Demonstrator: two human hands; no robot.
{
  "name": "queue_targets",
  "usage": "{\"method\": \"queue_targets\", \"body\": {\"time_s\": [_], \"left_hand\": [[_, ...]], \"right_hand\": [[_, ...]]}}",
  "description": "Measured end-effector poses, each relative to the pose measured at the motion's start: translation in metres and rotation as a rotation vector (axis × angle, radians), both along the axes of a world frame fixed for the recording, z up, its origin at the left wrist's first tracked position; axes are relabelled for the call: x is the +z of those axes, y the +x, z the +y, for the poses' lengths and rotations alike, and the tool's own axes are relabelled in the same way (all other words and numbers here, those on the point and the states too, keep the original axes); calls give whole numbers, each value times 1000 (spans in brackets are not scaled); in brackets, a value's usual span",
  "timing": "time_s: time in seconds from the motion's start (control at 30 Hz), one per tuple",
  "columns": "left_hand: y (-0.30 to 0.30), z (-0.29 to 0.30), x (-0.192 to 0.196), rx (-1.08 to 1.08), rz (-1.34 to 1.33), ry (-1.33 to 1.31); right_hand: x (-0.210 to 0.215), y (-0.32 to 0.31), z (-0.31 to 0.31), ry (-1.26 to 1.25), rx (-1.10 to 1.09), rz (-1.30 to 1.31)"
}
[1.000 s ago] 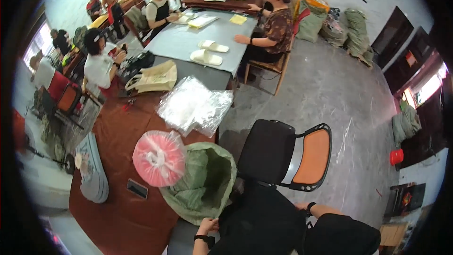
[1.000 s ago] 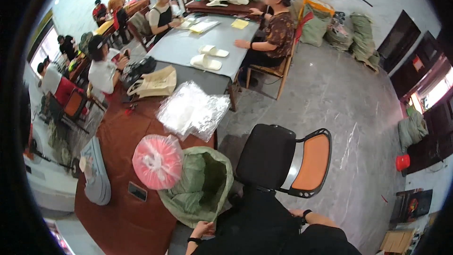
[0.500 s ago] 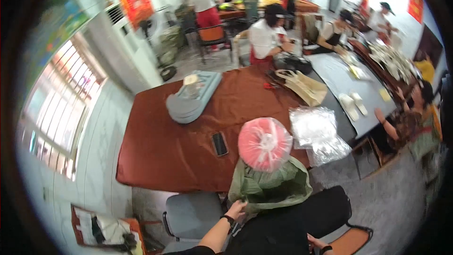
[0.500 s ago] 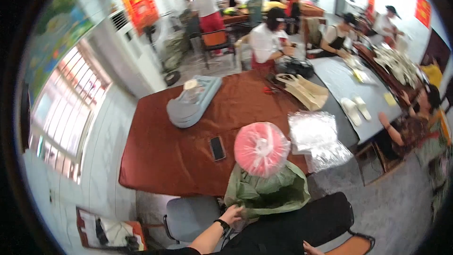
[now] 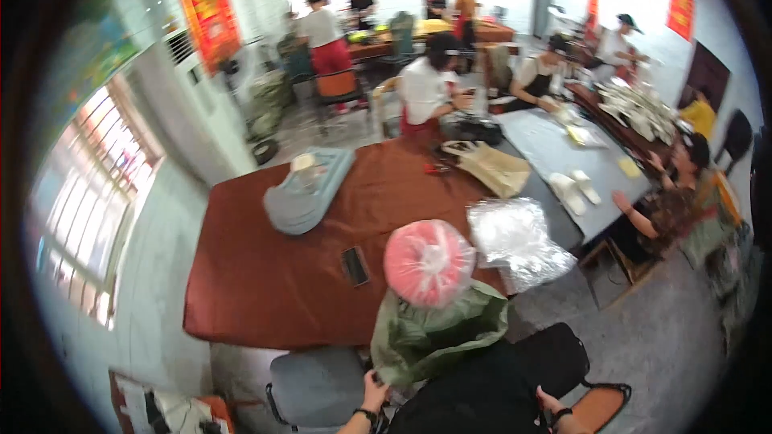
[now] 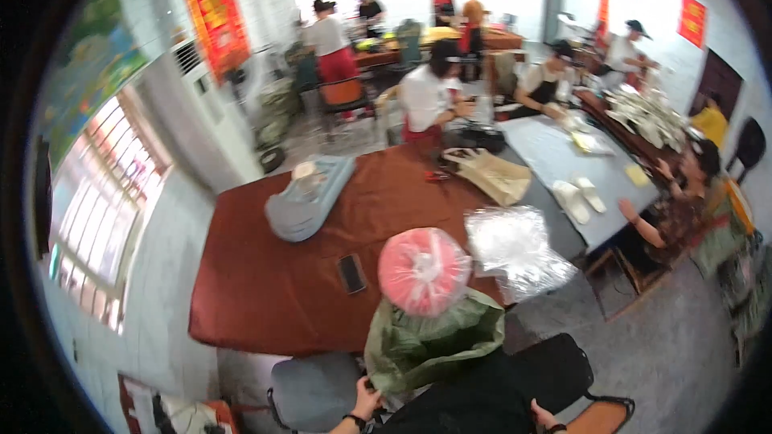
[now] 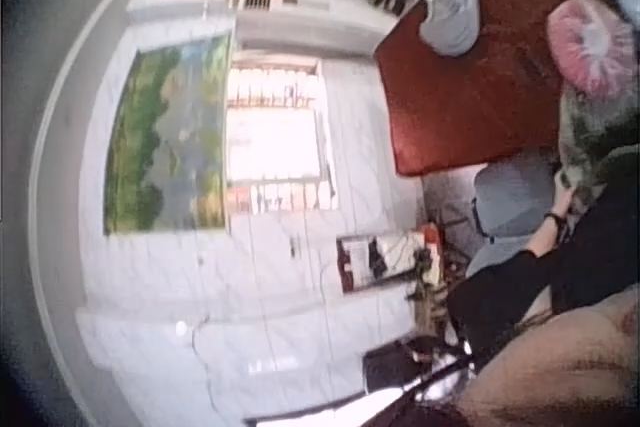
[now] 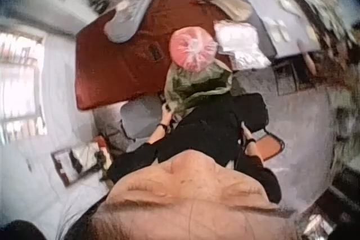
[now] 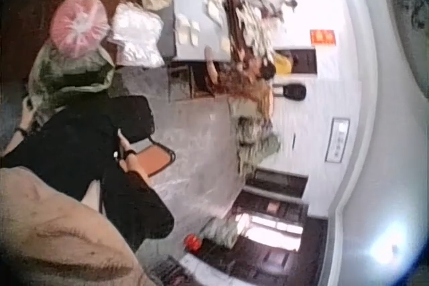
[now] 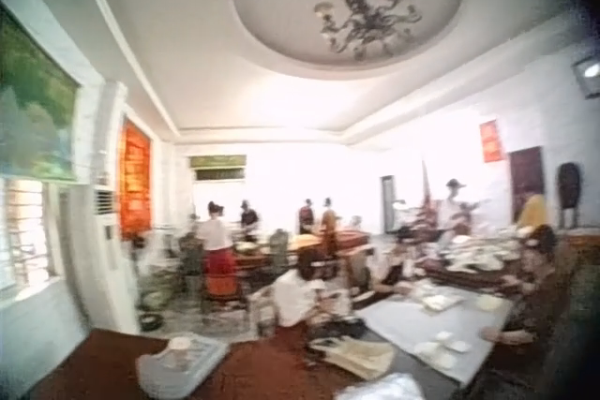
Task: Packing manufactured white slides/shoes into plastic bags for shipping.
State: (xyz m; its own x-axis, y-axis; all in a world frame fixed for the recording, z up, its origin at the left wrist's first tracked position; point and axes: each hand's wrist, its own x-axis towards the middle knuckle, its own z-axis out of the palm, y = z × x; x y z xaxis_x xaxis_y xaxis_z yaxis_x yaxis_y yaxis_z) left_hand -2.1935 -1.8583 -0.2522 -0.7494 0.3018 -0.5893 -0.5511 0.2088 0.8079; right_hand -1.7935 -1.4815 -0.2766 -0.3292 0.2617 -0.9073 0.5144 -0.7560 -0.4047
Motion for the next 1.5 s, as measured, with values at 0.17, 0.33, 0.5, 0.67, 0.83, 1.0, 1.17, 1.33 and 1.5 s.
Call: {"method": "queue_targets", "body": {"time_s": [0.17, 0.33, 0.5, 0.67, 0.83, 1.0, 1.17, 1.33, 1.5], "left_hand": [[27, 10, -51, -113, -72, -307], [15, 68, -38, -213, -175, -308], [9, 143, -12, -195, -278, -328], [19, 220, 15, -75, -415, -356], [77, 265, 40, 74, -604, -390], [138, 281, 53, 345, -687, -402], [141, 308, 72, 605, -710, -82], [130, 372, 85, 243, -697, -196], [122, 434, 82, -332, -88, -369]], "right_hand": [[21, -9, -13, 24, 42, -200], [-17, 79, 48, 9, 36, -207], [-55, -27, 126, -21, 147, -192], [-62, -105, 270, -70, 347, -195], [-54, -157, 380, -101, 890, -555], [-73, -177, 447, 293, 1131, -92], [-63, -188, 504, -808, 157, 68], [-48, -204, 468, -380, 742, -129], [-104, -187, 454, 45, 1401, 622]]}}
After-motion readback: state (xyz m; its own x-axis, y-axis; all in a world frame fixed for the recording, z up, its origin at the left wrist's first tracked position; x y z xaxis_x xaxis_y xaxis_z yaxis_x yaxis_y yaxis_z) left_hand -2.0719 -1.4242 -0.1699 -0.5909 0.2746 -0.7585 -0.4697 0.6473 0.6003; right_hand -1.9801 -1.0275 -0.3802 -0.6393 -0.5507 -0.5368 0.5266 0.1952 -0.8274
